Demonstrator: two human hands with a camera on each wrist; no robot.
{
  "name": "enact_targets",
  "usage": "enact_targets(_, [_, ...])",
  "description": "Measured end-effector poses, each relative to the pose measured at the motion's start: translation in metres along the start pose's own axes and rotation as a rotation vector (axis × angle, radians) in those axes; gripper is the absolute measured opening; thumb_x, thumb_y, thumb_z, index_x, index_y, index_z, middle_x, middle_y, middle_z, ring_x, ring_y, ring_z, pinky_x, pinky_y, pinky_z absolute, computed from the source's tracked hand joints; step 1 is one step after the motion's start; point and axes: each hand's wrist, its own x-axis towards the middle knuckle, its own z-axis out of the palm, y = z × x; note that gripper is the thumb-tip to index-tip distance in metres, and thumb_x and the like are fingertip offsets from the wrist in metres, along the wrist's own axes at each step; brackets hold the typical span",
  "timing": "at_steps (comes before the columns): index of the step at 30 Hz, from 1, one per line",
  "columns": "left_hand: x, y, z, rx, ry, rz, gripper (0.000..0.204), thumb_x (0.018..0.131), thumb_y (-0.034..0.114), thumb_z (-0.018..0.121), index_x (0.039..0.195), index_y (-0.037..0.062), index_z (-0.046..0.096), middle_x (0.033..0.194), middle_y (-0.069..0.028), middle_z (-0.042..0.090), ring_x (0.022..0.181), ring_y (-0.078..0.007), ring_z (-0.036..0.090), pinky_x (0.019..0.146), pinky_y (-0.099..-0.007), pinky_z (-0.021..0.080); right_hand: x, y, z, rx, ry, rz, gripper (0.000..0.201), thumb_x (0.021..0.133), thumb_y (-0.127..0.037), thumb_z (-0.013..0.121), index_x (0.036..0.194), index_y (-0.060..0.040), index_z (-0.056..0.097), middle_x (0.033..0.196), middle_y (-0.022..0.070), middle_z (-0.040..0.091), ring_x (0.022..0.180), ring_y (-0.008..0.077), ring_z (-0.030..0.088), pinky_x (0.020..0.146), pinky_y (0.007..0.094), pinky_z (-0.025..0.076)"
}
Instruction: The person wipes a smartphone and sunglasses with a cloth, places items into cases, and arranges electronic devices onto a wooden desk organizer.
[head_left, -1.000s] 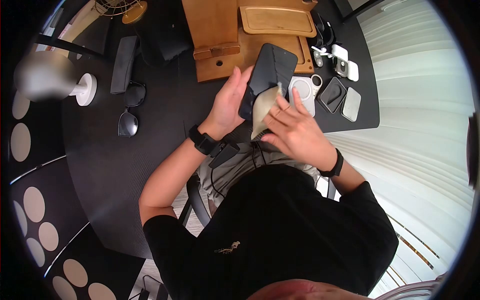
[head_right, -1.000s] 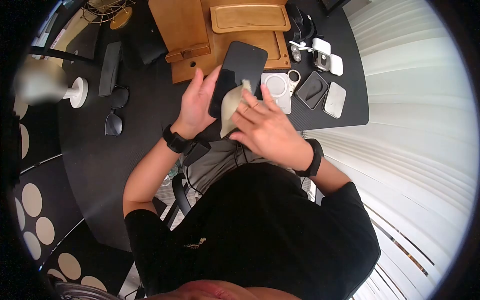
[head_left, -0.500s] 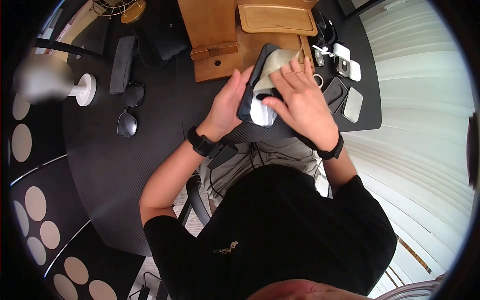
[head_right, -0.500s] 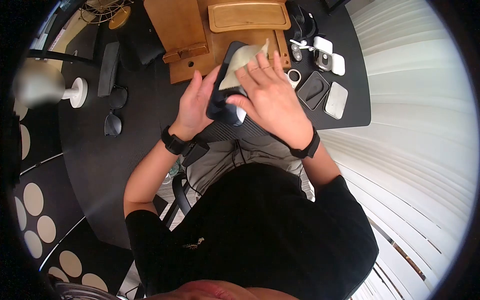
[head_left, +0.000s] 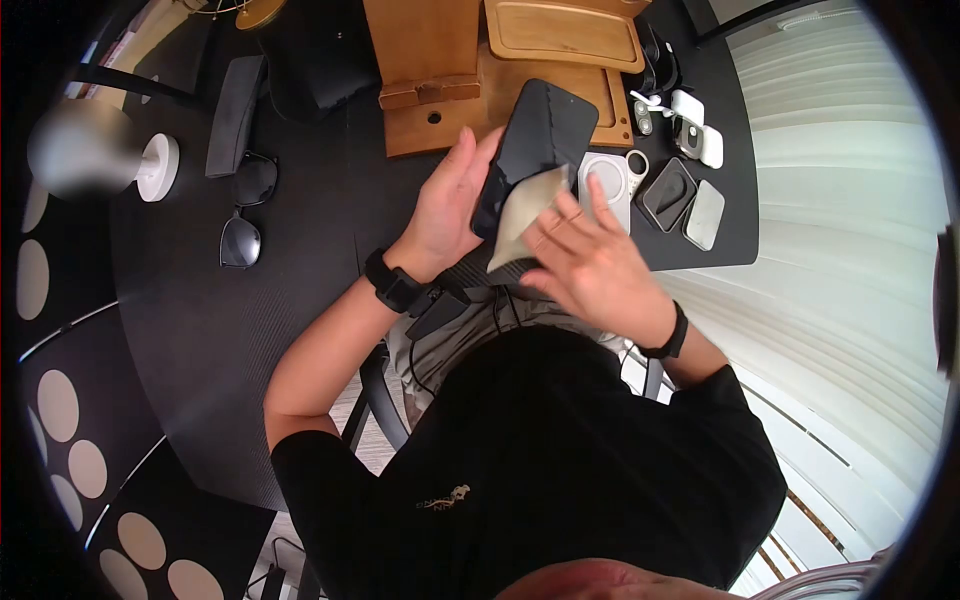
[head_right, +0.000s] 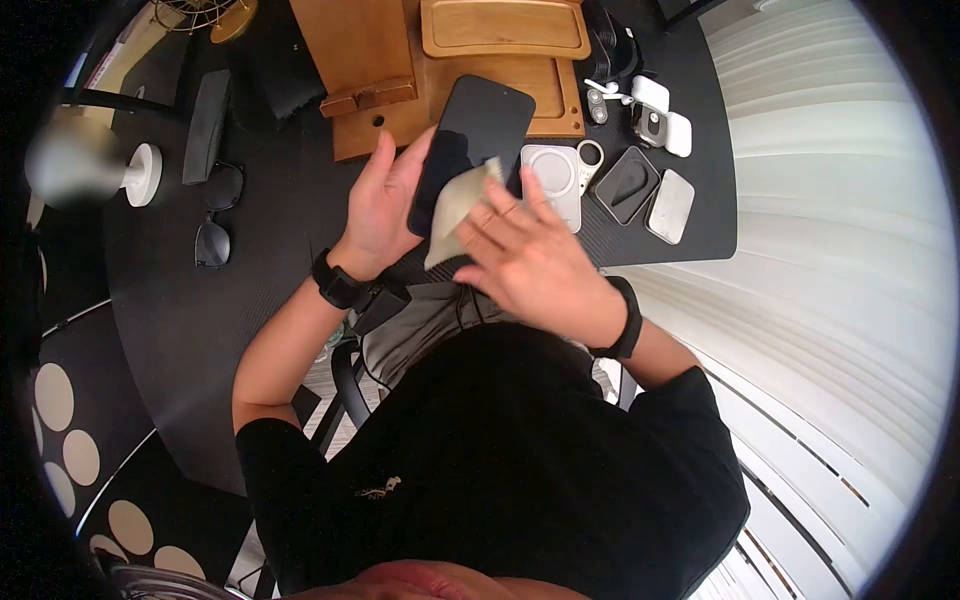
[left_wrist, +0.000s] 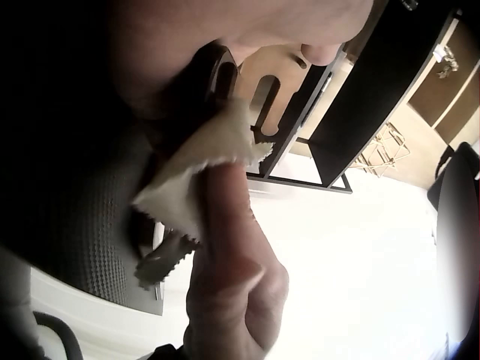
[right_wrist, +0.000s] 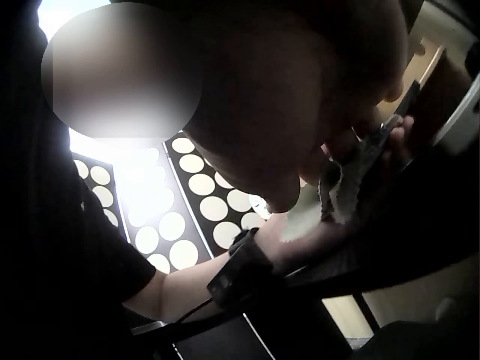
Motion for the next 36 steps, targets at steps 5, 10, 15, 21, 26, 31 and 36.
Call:
enact_targets(5, [-0.002,0.002,0.001,-0.093,-0.064,-0.04,0.074,0.107,0.058,0.032,0.153,-0.0004,0.035,0.15,-0.0125,0.048,0.135,-0.0211,0.049,0.113,-0.0369,0.04,0.012,0.03,-0.017,-0.149,0.074,0.148,0.049,0.087,-0.033,0.074,0.12,0.0015,0.063,0.117,0.0184,0.063,0.125,0.0402,0.055,0.116,0.0584,0.03])
enact_targets(10, [-0.004,0.003,0.003,-0.035,-0.045,-0.02,0.073,0.107,0.057,0.033,0.152,-0.0001,0.036,0.148,-0.0124,0.05,0.133,-0.0214,0.051,0.113,-0.0365,0.04,0.033,0.035,-0.01,-0.216,0.177,0.158,0.054,0.089,-0.037,0.072,0.123,0.0032,0.06,0.118,0.021,0.062,0.126,0.0436,0.053,0.116,0.0581,0.031])
enact_targets(15, [-0.002,0.003,-0.002,-0.07,0.066,-0.045,0.076,0.106,0.06,0.032,0.151,-0.0003,0.037,0.147,-0.0114,0.051,0.133,-0.0212,0.051,0.113,-0.0359,0.038,0.037,0.01,0.0,-0.087,0.066,0.049,0.044,0.086,-0.037,0.074,0.115,-0.0055,0.067,0.121,0.0156,0.06,0.134,0.0376,0.047,0.119,0.0559,0.028])
enact_targets(21, [0.001,0.01,-0.005,-0.076,-0.034,0.018,0.082,0.105,0.064,0.025,0.154,-0.0015,0.034,0.152,-0.0122,0.047,0.138,-0.0235,0.046,0.115,-0.0377,0.036,0.018,0.006,-0.009,0.007,-0.028,-0.04,0.043,0.083,-0.036,0.076,0.112,-0.0048,0.068,0.118,0.0124,0.062,0.131,0.0344,0.051,0.119,0.0566,0.027])
enact_targets(26, [0.0,0.011,-0.004,-0.152,-0.049,0.022,0.081,0.105,0.063,0.028,0.154,-0.0014,0.033,0.151,-0.012,0.048,0.136,-0.0226,0.048,0.114,-0.0385,0.039,0.018,0.031,-0.028,-0.13,-0.037,0.035,0.049,0.085,-0.035,0.075,0.118,-0.0003,0.067,0.118,0.0158,0.064,0.128,0.034,0.055,0.118,0.0537,0.032])
enact_targets(31, [0.0,0.009,-0.004,0.029,-0.023,0.024,0.086,0.104,0.066,0.022,0.157,-0.0018,0.026,0.153,-0.0159,0.045,0.141,-0.026,0.045,0.116,-0.0404,0.037,0.042,0.051,-0.03,-0.237,0.092,0.038,0.053,0.088,-0.039,0.072,0.12,0.0026,0.065,0.118,0.0192,0.064,0.121,0.0379,0.058,0.116,0.0515,0.036])
enact_targets(36, [0.0,0.007,-0.001,0.008,0.026,0.039,0.084,0.105,0.065,0.02,0.155,-0.0024,0.029,0.15,-0.0157,0.048,0.137,-0.0251,0.049,0.116,-0.0387,0.037,0.057,0.031,-0.014,-0.2,0.093,-0.026,0.052,0.087,-0.04,0.072,0.12,-0.0003,0.065,0.117,0.0174,0.063,0.122,0.0375,0.056,0.117,0.0525,0.034])
